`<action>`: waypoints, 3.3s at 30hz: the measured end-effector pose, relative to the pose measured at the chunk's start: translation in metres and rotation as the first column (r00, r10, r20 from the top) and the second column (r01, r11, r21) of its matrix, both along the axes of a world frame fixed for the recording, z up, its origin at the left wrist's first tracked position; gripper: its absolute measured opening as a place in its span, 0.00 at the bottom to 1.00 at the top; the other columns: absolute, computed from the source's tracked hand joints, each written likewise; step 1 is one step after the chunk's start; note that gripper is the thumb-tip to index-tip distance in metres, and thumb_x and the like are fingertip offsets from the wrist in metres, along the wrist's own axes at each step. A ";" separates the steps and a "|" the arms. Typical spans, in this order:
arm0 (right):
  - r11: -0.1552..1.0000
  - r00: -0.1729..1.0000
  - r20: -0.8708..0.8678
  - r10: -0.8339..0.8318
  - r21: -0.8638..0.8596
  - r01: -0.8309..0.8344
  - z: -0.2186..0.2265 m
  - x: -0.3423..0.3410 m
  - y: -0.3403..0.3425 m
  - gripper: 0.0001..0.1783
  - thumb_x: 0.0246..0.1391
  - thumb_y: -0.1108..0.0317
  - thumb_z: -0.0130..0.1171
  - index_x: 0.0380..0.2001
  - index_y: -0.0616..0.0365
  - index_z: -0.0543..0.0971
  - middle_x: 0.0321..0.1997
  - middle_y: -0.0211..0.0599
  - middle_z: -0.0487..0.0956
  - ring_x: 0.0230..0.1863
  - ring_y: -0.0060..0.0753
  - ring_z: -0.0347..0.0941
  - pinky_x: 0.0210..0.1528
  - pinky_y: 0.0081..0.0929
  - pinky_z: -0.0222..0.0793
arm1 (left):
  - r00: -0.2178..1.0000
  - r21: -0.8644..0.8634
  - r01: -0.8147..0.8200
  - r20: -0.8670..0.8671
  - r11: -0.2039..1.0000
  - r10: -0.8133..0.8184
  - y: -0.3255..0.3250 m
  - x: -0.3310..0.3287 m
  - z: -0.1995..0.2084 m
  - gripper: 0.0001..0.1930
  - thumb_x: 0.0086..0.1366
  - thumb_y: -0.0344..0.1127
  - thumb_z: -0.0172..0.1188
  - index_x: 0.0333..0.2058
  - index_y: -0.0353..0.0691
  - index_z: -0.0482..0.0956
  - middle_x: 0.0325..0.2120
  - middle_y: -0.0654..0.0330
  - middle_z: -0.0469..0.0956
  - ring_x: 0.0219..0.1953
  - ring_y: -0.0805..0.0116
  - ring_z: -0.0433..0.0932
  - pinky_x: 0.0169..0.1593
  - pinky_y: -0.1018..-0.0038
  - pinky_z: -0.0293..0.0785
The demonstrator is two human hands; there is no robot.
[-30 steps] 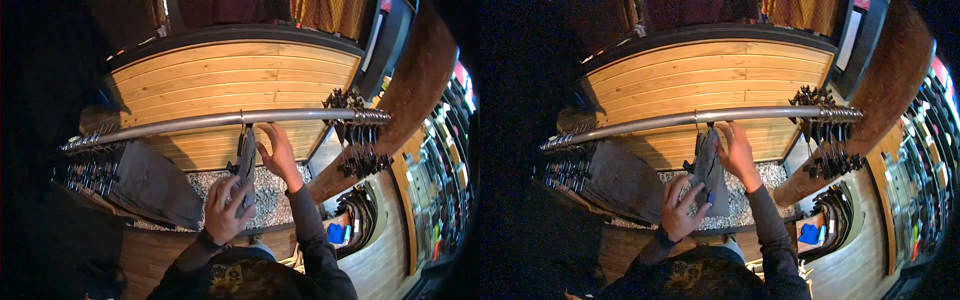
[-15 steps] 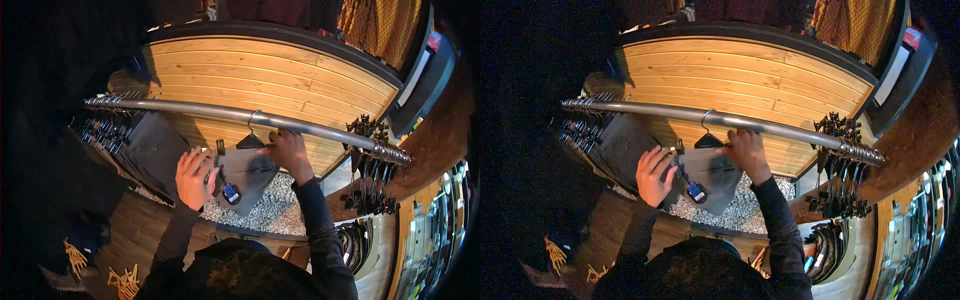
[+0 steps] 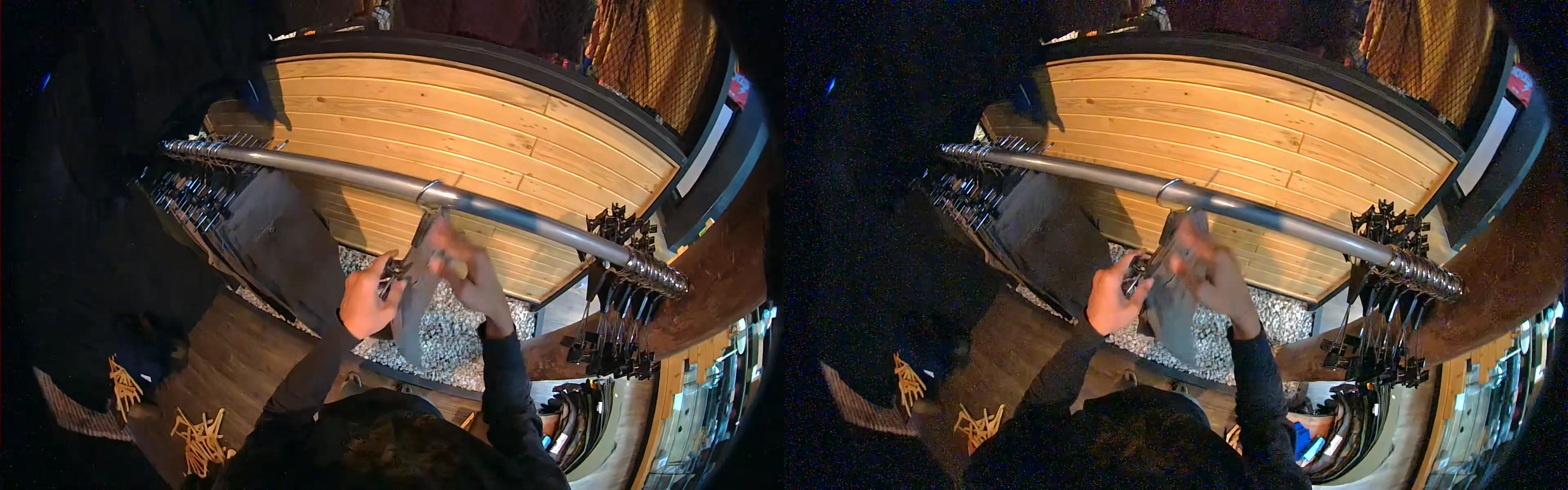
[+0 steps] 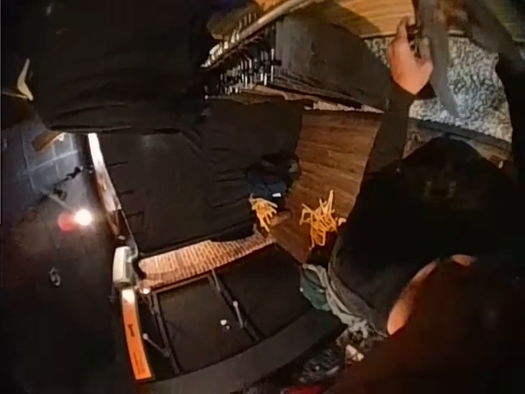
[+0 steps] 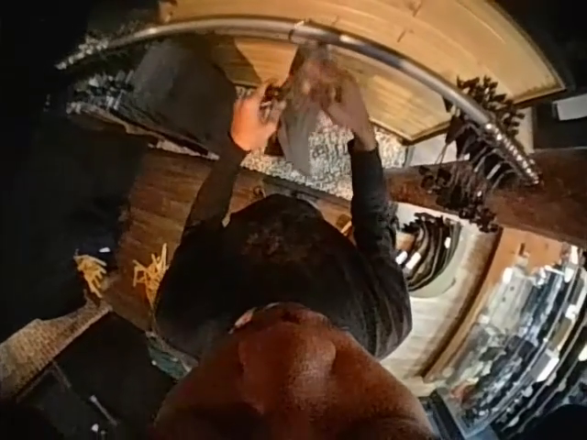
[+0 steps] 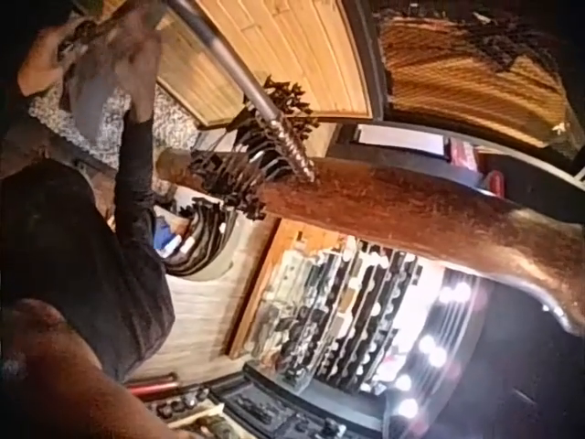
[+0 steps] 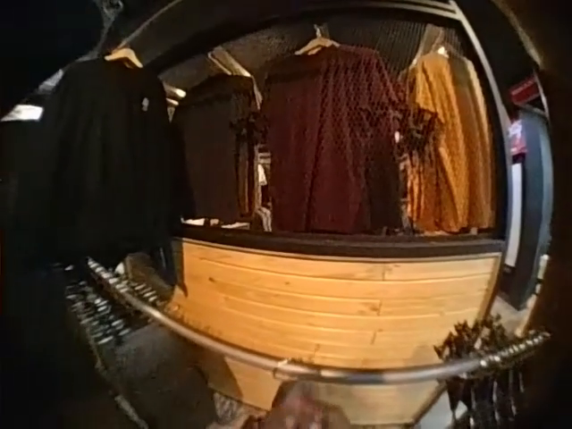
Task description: Hanging pairs of pants on hangers with clips and cleaning them using a blue lint brush on a clothing rack.
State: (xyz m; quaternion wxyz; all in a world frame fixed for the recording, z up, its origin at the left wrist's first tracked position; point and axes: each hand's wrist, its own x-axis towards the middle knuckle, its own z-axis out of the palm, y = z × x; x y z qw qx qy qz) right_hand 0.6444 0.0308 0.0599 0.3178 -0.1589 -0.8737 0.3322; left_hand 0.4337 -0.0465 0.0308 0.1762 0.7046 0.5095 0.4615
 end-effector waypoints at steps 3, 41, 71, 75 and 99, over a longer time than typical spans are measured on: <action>0.836 0.839 -0.135 -0.526 0.100 0.540 0.013 -0.035 0.004 0.29 0.64 0.64 0.56 0.66 0.59 0.64 0.65 0.62 0.68 0.67 0.59 0.64 0.65 0.40 0.63 | 0.963 0.062 -0.185 -0.188 0.981 0.193 -0.005 0.005 0.009 0.28 0.58 0.28 0.61 0.58 0.33 0.67 0.25 0.41 0.78 0.28 0.40 0.79 0.33 0.52 0.74; 0.868 0.855 -0.292 -0.429 0.130 0.480 -0.036 -0.440 0.093 0.35 0.65 0.55 0.53 0.66 0.68 0.60 0.63 0.63 0.65 0.65 0.65 0.59 0.67 0.48 0.55 | 0.822 0.128 -0.495 -0.252 0.860 0.511 0.033 -0.344 0.004 0.25 0.62 0.32 0.60 0.58 0.36 0.69 0.26 0.39 0.79 0.28 0.37 0.79 0.33 0.48 0.73; 0.238 0.248 -0.025 -0.968 0.214 0.947 -0.018 0.003 -0.170 0.19 0.51 0.64 0.69 0.47 0.55 0.80 0.50 0.42 0.79 0.48 0.52 0.78 0.47 0.40 0.75 | 0.807 0.117 0.554 -0.320 0.824 -0.496 0.021 0.010 -0.015 0.19 0.55 0.33 0.71 0.46 0.39 0.79 0.41 0.52 0.75 0.45 0.48 0.74 0.48 0.56 0.71; 0.050 0.045 0.042 -0.998 0.138 0.989 -0.040 0.084 -0.235 0.18 0.52 0.63 0.68 0.46 0.55 0.81 0.47 0.43 0.80 0.46 0.51 0.78 0.44 0.38 0.75 | 0.667 0.014 0.714 -0.314 0.700 -0.675 -0.004 0.115 -0.024 0.21 0.52 0.33 0.72 0.46 0.39 0.79 0.42 0.52 0.76 0.46 0.48 0.74 0.49 0.57 0.71; -0.653 -0.671 0.295 -0.680 0.173 0.738 -0.084 0.179 -0.432 0.17 0.55 0.59 0.66 0.43 0.56 0.81 0.43 0.40 0.80 0.40 0.52 0.78 0.40 0.41 0.74 | -0.107 -0.178 0.983 -0.340 -0.048 -0.934 -0.103 0.348 -0.074 0.25 0.54 0.34 0.70 0.51 0.39 0.76 0.48 0.49 0.73 0.52 0.46 0.71 0.55 0.57 0.69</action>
